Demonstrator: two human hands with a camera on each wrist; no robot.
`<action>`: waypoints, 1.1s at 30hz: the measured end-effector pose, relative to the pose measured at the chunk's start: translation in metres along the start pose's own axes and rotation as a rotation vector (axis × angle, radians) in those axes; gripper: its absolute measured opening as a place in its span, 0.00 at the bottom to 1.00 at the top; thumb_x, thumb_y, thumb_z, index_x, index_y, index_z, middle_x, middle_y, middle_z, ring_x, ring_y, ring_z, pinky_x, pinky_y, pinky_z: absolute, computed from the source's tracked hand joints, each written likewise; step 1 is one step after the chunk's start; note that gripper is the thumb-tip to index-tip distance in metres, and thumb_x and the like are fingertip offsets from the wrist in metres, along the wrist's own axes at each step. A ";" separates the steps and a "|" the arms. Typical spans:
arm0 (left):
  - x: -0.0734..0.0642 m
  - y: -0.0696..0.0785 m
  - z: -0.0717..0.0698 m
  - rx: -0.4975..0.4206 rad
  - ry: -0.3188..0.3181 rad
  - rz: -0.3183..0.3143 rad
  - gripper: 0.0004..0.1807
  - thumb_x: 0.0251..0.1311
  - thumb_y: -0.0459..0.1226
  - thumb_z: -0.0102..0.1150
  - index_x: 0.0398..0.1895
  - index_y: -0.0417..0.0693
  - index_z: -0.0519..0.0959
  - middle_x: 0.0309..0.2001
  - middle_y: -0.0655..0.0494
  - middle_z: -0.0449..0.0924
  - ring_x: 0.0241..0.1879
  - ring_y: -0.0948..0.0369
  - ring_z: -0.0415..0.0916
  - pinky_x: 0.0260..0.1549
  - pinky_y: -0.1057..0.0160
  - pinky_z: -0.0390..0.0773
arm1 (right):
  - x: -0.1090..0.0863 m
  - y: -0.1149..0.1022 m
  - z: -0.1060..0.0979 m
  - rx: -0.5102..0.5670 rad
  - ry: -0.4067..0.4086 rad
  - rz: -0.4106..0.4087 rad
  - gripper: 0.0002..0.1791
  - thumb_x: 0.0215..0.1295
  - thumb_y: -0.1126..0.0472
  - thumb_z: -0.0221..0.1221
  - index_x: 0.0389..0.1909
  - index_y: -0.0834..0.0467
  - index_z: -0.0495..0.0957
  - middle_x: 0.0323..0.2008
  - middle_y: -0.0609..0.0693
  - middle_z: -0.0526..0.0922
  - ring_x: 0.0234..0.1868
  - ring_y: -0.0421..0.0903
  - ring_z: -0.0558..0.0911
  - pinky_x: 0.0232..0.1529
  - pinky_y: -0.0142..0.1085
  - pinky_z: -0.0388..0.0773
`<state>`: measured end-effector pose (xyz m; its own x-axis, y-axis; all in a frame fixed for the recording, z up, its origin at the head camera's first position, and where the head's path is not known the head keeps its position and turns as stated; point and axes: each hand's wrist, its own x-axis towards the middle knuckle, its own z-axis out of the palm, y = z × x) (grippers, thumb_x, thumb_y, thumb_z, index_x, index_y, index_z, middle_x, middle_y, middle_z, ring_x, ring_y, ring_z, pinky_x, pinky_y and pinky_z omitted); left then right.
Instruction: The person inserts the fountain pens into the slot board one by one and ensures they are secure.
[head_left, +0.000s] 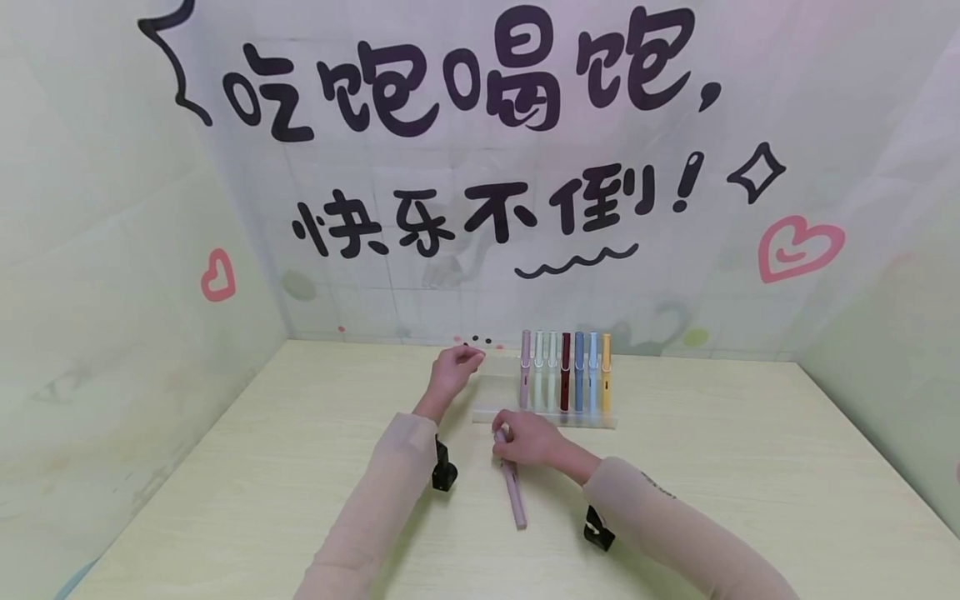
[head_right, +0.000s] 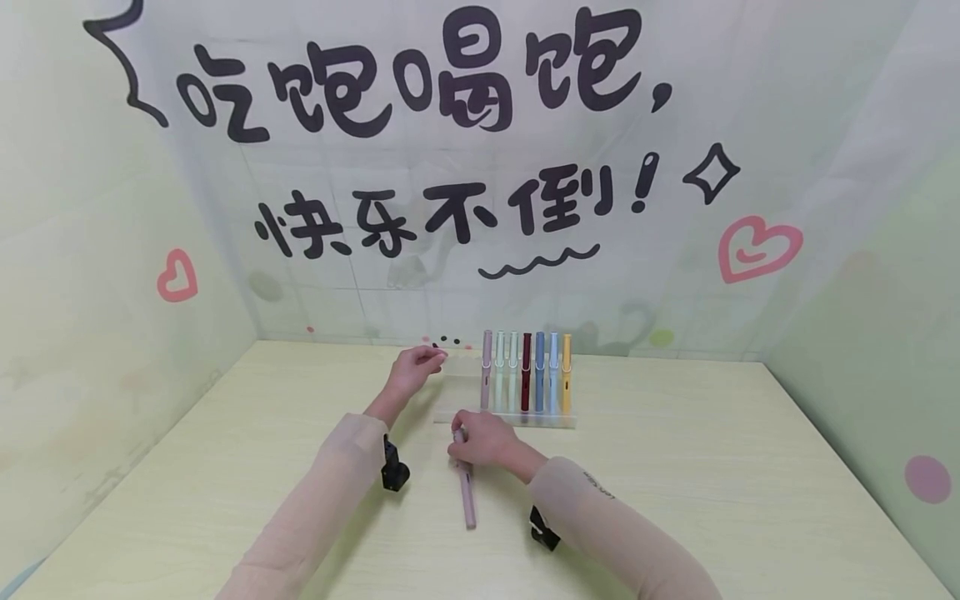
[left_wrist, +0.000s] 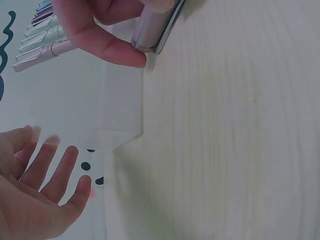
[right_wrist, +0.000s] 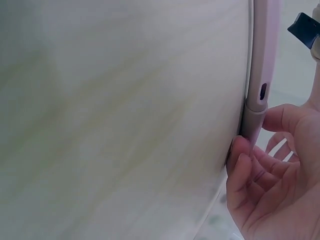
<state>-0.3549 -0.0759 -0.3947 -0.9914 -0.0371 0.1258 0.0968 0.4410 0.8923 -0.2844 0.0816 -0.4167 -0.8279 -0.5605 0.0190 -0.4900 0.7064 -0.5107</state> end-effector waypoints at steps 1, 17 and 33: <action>0.000 0.000 0.000 -0.002 0.000 0.002 0.12 0.59 0.40 0.54 0.40 0.42 0.78 0.38 0.50 0.78 0.37 0.56 0.76 0.36 0.60 0.74 | 0.000 0.000 0.000 -0.013 0.003 -0.005 0.11 0.53 0.59 0.57 0.37 0.59 0.73 0.13 0.42 0.69 0.13 0.37 0.65 0.14 0.28 0.62; 0.001 0.000 -0.001 0.011 0.003 0.017 0.12 0.59 0.40 0.53 0.39 0.40 0.78 0.38 0.49 0.79 0.36 0.56 0.76 0.36 0.60 0.74 | -0.005 0.001 -0.004 0.004 0.059 -0.002 0.07 0.54 0.62 0.56 0.34 0.58 0.72 0.14 0.42 0.70 0.14 0.37 0.68 0.14 0.29 0.66; 0.002 -0.002 0.000 -0.004 0.002 0.033 0.12 0.58 0.38 0.54 0.39 0.39 0.78 0.38 0.48 0.79 0.37 0.55 0.76 0.36 0.60 0.75 | -0.004 0.005 -0.019 0.274 0.124 0.041 0.11 0.57 0.65 0.55 0.41 0.61 0.71 0.21 0.48 0.74 0.20 0.42 0.74 0.21 0.33 0.72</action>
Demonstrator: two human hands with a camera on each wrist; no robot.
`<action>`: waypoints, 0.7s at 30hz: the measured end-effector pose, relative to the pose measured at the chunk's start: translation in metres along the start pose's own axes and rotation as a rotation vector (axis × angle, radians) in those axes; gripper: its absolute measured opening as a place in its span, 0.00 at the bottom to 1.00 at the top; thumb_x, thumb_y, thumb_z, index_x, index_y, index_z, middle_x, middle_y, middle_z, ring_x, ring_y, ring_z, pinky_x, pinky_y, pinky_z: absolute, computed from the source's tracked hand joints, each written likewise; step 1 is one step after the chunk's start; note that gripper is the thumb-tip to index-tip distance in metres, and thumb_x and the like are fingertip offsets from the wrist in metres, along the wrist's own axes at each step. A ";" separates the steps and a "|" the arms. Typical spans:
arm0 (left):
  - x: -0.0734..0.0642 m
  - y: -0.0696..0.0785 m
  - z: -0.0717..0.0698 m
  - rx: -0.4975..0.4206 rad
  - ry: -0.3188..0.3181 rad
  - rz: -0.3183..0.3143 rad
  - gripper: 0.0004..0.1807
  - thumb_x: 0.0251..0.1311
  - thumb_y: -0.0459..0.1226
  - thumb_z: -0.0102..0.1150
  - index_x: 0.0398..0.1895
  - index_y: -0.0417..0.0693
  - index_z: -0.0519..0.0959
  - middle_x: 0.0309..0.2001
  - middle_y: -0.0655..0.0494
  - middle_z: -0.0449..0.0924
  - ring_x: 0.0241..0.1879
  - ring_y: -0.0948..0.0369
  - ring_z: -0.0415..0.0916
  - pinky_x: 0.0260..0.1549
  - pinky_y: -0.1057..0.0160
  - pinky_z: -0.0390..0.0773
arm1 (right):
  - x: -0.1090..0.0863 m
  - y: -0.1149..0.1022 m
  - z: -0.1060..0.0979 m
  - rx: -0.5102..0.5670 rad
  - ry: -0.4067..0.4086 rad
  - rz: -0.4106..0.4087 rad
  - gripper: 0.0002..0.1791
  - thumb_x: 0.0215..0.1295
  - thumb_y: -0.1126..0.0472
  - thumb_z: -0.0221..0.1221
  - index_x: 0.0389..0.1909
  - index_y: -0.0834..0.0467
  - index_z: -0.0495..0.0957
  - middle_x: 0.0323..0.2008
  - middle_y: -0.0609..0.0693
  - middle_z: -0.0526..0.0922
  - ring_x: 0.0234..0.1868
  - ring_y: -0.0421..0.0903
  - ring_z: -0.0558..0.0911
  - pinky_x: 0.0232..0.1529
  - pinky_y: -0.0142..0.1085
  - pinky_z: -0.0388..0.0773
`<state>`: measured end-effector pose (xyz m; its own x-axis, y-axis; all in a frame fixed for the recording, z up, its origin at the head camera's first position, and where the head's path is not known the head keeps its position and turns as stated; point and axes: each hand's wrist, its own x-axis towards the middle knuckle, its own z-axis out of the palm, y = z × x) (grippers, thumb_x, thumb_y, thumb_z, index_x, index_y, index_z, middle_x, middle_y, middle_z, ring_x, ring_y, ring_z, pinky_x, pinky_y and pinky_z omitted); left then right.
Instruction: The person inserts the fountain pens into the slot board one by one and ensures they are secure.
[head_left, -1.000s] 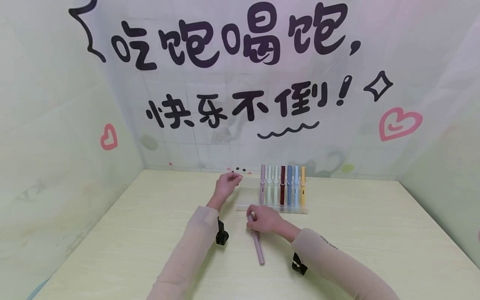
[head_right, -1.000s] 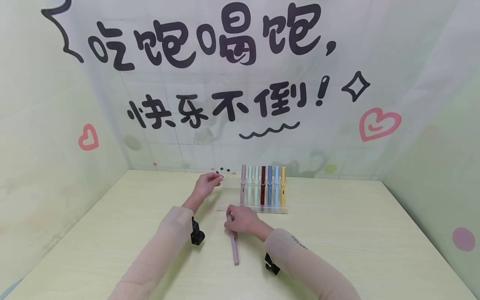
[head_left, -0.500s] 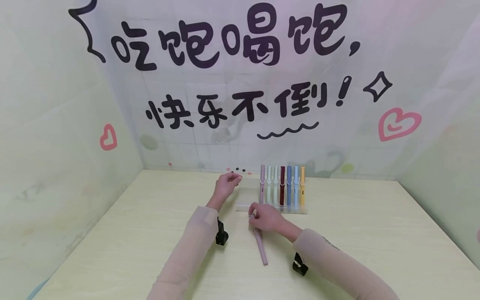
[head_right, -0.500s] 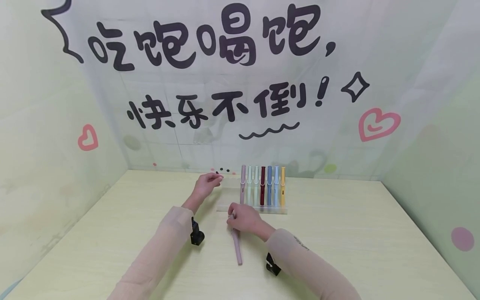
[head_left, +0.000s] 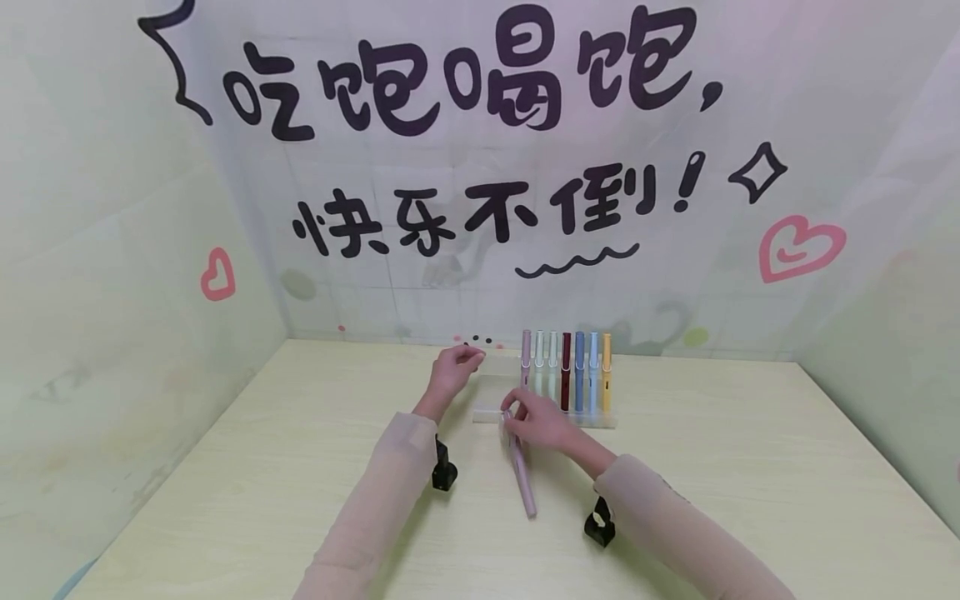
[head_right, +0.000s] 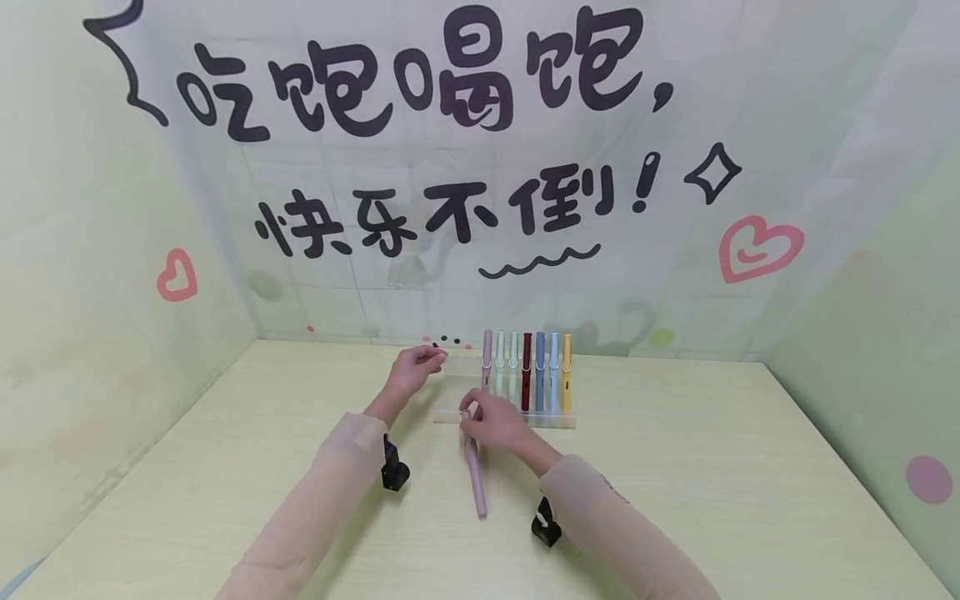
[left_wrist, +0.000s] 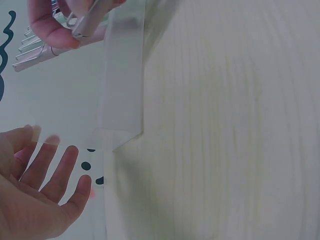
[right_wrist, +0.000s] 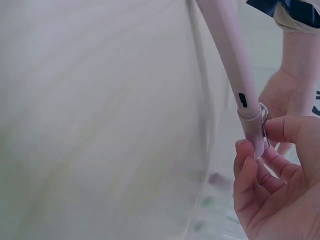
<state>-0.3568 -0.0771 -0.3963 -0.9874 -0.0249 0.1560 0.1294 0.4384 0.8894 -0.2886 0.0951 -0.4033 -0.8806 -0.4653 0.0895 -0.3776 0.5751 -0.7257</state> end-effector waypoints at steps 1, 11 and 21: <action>0.000 0.000 0.000 0.000 -0.001 0.001 0.12 0.58 0.38 0.54 0.39 0.39 0.78 0.38 0.48 0.78 0.37 0.55 0.76 0.36 0.60 0.75 | 0.000 0.000 -0.002 0.012 0.009 -0.008 0.11 0.57 0.65 0.55 0.42 0.62 0.71 0.22 0.48 0.75 0.21 0.42 0.74 0.21 0.33 0.72; 0.000 0.000 0.001 0.000 -0.001 -0.006 0.12 0.58 0.39 0.54 0.39 0.40 0.78 0.38 0.48 0.78 0.38 0.55 0.76 0.37 0.60 0.74 | 0.004 -0.004 -0.016 0.080 0.110 -0.040 0.11 0.57 0.67 0.55 0.42 0.59 0.72 0.24 0.49 0.76 0.23 0.43 0.74 0.21 0.33 0.72; 0.001 0.000 0.001 0.006 0.002 -0.004 0.12 0.58 0.38 0.54 0.39 0.39 0.78 0.37 0.48 0.79 0.36 0.55 0.76 0.36 0.61 0.74 | 0.010 -0.007 -0.030 0.172 0.198 -0.033 0.13 0.58 0.68 0.54 0.45 0.61 0.69 0.27 0.52 0.76 0.23 0.46 0.75 0.23 0.35 0.75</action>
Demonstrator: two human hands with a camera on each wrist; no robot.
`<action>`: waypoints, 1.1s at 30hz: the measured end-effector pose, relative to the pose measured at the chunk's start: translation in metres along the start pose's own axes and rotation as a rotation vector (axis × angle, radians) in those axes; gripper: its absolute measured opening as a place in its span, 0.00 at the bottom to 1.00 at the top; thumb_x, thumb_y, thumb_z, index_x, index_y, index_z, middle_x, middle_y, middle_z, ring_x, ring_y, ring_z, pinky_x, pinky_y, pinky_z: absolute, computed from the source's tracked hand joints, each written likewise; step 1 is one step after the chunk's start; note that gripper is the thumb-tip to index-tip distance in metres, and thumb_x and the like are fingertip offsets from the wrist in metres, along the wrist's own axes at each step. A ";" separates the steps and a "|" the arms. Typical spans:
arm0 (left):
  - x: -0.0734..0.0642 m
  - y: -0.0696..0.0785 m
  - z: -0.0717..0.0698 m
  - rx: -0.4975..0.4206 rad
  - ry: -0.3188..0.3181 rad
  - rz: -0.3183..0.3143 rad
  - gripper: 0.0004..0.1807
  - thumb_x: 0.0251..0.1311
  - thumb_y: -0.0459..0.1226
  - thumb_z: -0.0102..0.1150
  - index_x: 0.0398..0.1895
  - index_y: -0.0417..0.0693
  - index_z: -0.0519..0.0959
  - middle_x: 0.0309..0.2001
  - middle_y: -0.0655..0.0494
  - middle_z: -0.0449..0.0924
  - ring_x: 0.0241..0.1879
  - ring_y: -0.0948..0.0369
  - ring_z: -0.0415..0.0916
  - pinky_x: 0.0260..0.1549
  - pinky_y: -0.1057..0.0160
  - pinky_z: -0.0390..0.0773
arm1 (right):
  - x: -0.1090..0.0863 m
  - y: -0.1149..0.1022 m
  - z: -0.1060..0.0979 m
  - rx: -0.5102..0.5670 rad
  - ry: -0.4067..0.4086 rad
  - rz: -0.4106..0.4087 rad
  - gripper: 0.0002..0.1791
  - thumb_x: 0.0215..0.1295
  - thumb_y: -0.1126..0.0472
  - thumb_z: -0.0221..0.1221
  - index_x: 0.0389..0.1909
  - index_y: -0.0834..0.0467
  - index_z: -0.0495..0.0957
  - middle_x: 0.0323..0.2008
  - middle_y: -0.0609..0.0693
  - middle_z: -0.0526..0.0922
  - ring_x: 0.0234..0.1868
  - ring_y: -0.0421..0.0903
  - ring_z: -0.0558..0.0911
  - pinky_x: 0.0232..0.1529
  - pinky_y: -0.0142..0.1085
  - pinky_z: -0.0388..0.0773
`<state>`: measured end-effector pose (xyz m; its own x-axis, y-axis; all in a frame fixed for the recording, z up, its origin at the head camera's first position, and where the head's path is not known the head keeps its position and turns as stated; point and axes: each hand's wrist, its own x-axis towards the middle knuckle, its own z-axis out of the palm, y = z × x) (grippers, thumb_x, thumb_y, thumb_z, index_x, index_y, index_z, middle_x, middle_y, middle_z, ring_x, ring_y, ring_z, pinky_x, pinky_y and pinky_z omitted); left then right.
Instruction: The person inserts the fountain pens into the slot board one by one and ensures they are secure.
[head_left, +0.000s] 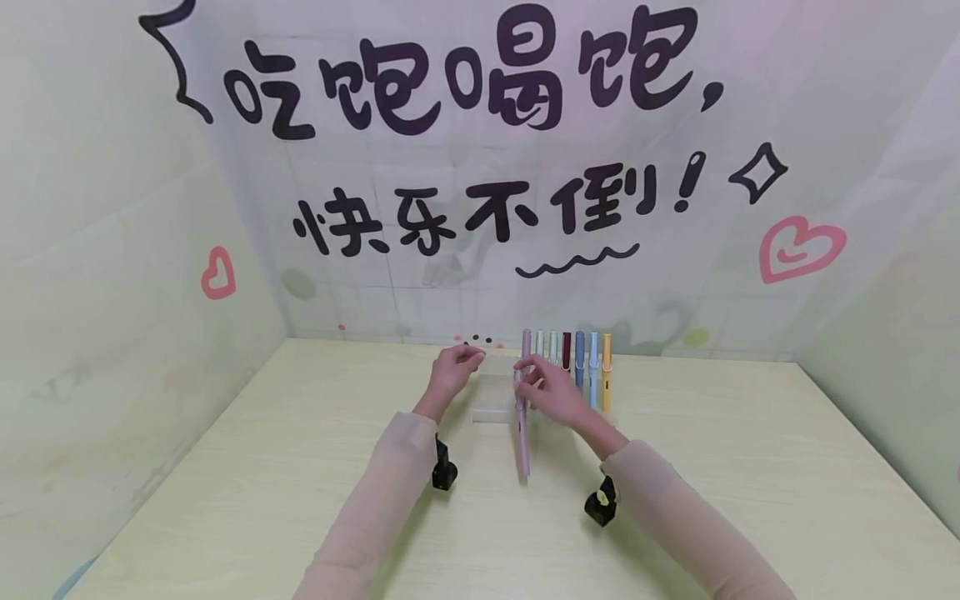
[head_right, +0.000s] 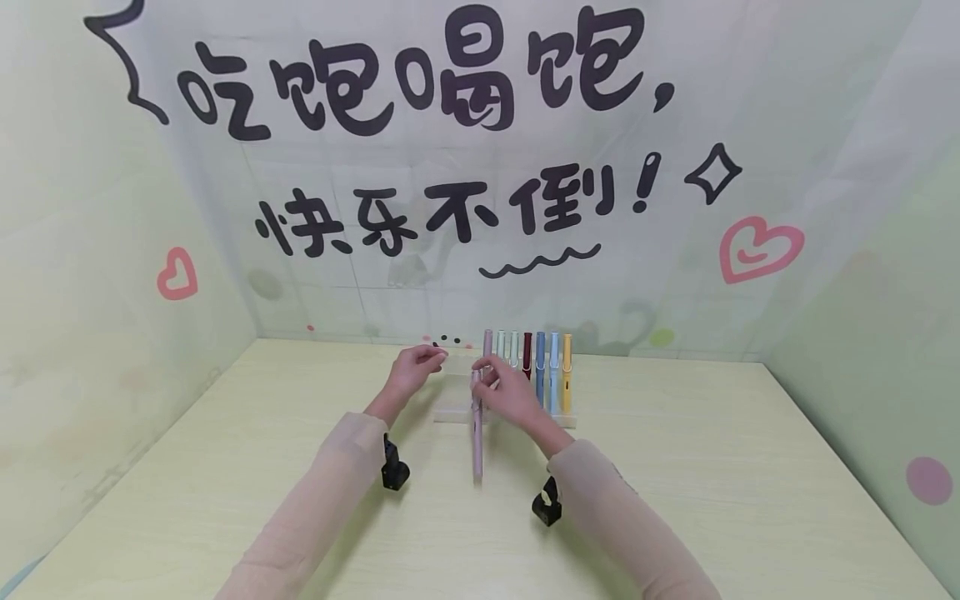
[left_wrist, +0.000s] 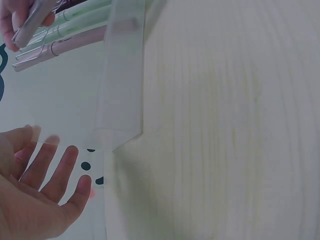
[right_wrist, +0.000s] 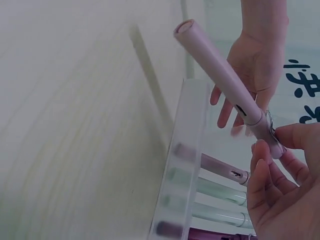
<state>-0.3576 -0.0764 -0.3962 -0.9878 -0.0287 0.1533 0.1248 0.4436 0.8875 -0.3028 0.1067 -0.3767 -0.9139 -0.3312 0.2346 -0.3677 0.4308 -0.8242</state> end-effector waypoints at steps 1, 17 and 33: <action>0.000 0.000 0.000 0.000 -0.002 -0.001 0.12 0.58 0.38 0.54 0.39 0.39 0.78 0.37 0.48 0.79 0.36 0.55 0.76 0.37 0.60 0.74 | 0.001 0.000 -0.001 0.010 0.010 0.004 0.14 0.58 0.68 0.54 0.45 0.61 0.69 0.27 0.52 0.76 0.23 0.47 0.76 0.24 0.37 0.76; 0.001 -0.002 0.000 -0.004 -0.010 0.002 0.12 0.59 0.39 0.53 0.40 0.40 0.78 0.38 0.49 0.78 0.36 0.56 0.76 0.36 0.61 0.75 | 0.021 -0.002 -0.023 0.049 0.119 0.003 0.16 0.60 0.64 0.54 0.49 0.61 0.68 0.33 0.56 0.76 0.26 0.52 0.75 0.30 0.49 0.76; 0.001 -0.001 0.000 0.009 -0.005 0.025 0.12 0.59 0.38 0.54 0.39 0.39 0.78 0.38 0.48 0.79 0.37 0.55 0.76 0.37 0.60 0.74 | 0.037 -0.013 -0.032 0.083 0.180 -0.044 0.15 0.60 0.62 0.54 0.49 0.58 0.68 0.36 0.55 0.76 0.29 0.60 0.75 0.32 0.51 0.75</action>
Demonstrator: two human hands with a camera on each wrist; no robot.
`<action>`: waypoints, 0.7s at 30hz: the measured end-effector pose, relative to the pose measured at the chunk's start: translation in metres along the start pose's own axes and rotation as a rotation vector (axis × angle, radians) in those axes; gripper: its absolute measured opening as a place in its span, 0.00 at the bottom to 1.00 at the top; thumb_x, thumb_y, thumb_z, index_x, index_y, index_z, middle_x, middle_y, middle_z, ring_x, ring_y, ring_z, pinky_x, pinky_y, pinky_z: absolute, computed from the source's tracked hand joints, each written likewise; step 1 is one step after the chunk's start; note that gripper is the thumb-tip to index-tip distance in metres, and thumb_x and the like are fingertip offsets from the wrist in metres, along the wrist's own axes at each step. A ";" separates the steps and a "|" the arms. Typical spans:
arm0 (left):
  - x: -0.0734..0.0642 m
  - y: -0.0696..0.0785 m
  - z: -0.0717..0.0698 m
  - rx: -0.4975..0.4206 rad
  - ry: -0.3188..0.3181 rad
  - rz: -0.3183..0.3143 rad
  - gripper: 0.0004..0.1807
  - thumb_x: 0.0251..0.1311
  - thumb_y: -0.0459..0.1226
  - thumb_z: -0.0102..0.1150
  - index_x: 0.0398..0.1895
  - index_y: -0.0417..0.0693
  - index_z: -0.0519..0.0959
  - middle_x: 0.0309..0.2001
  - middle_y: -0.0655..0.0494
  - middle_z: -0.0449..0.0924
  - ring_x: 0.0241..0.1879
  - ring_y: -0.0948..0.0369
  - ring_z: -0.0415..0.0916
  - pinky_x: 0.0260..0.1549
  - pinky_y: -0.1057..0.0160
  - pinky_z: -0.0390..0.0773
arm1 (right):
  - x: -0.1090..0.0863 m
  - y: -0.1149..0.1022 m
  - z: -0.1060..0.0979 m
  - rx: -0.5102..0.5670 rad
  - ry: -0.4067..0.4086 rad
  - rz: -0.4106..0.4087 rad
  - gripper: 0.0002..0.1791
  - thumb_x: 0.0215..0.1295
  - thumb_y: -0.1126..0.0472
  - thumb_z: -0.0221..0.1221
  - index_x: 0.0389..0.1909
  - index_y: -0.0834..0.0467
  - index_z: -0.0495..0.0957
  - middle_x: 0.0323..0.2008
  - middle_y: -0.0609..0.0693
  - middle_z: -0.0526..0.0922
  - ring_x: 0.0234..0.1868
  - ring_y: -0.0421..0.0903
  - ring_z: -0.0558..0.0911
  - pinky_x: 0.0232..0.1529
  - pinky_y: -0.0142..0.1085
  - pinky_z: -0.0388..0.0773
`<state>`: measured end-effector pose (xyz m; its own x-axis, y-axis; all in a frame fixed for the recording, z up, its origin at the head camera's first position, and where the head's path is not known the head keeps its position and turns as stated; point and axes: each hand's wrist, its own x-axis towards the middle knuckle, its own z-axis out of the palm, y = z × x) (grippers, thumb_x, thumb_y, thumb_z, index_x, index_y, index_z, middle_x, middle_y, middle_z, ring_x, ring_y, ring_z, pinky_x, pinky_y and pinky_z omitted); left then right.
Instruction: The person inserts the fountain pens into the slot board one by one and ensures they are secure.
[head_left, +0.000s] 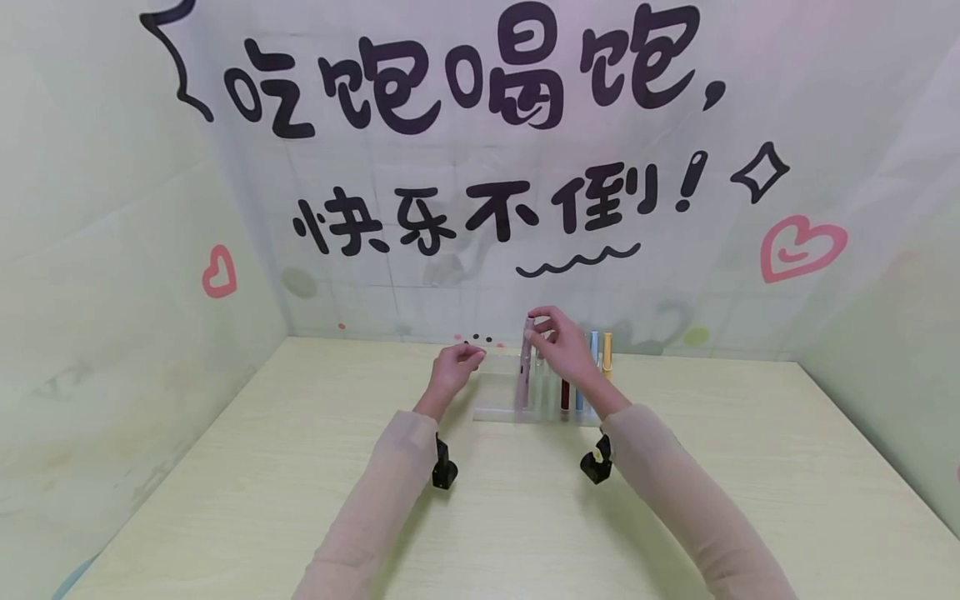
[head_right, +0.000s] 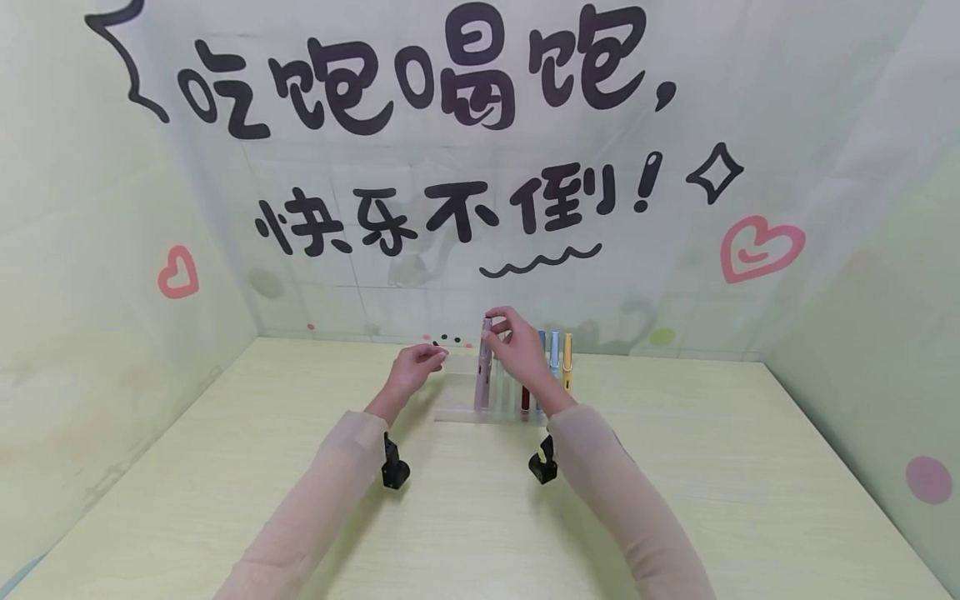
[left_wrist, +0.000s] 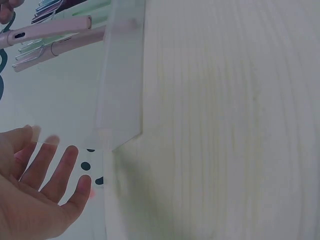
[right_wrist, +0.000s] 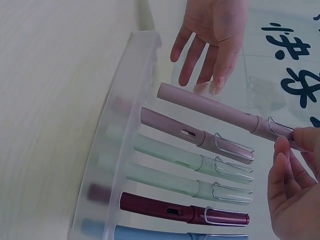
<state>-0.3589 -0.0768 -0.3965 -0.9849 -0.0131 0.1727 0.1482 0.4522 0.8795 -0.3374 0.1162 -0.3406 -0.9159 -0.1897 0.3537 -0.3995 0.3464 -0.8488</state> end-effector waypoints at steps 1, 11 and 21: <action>0.000 0.000 0.000 -0.001 0.000 -0.001 0.12 0.59 0.38 0.54 0.39 0.39 0.78 0.38 0.48 0.79 0.37 0.55 0.76 0.38 0.60 0.74 | 0.000 0.000 0.000 -0.005 0.006 -0.003 0.16 0.60 0.62 0.54 0.49 0.59 0.68 0.35 0.55 0.76 0.29 0.59 0.75 0.31 0.50 0.75; 0.000 0.000 0.000 -0.006 0.003 -0.004 0.11 0.59 0.38 0.53 0.40 0.38 0.78 0.38 0.47 0.78 0.36 0.55 0.76 0.37 0.61 0.74 | 0.000 0.004 0.008 -0.055 0.042 -0.033 0.16 0.60 0.61 0.55 0.49 0.55 0.68 0.35 0.51 0.77 0.24 0.48 0.74 0.23 0.37 0.75; -0.002 0.001 0.000 -0.021 -0.003 -0.027 0.12 0.59 0.38 0.54 0.41 0.40 0.77 0.39 0.48 0.78 0.39 0.55 0.75 0.37 0.61 0.74 | -0.004 0.010 0.015 -0.108 0.050 -0.041 0.15 0.60 0.60 0.55 0.48 0.55 0.69 0.35 0.50 0.78 0.23 0.46 0.73 0.20 0.36 0.72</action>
<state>-0.3571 -0.0764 -0.3963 -0.9888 -0.0224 0.1473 0.1232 0.4326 0.8931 -0.3368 0.1072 -0.3565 -0.8985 -0.1608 0.4085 -0.4360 0.4365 -0.7870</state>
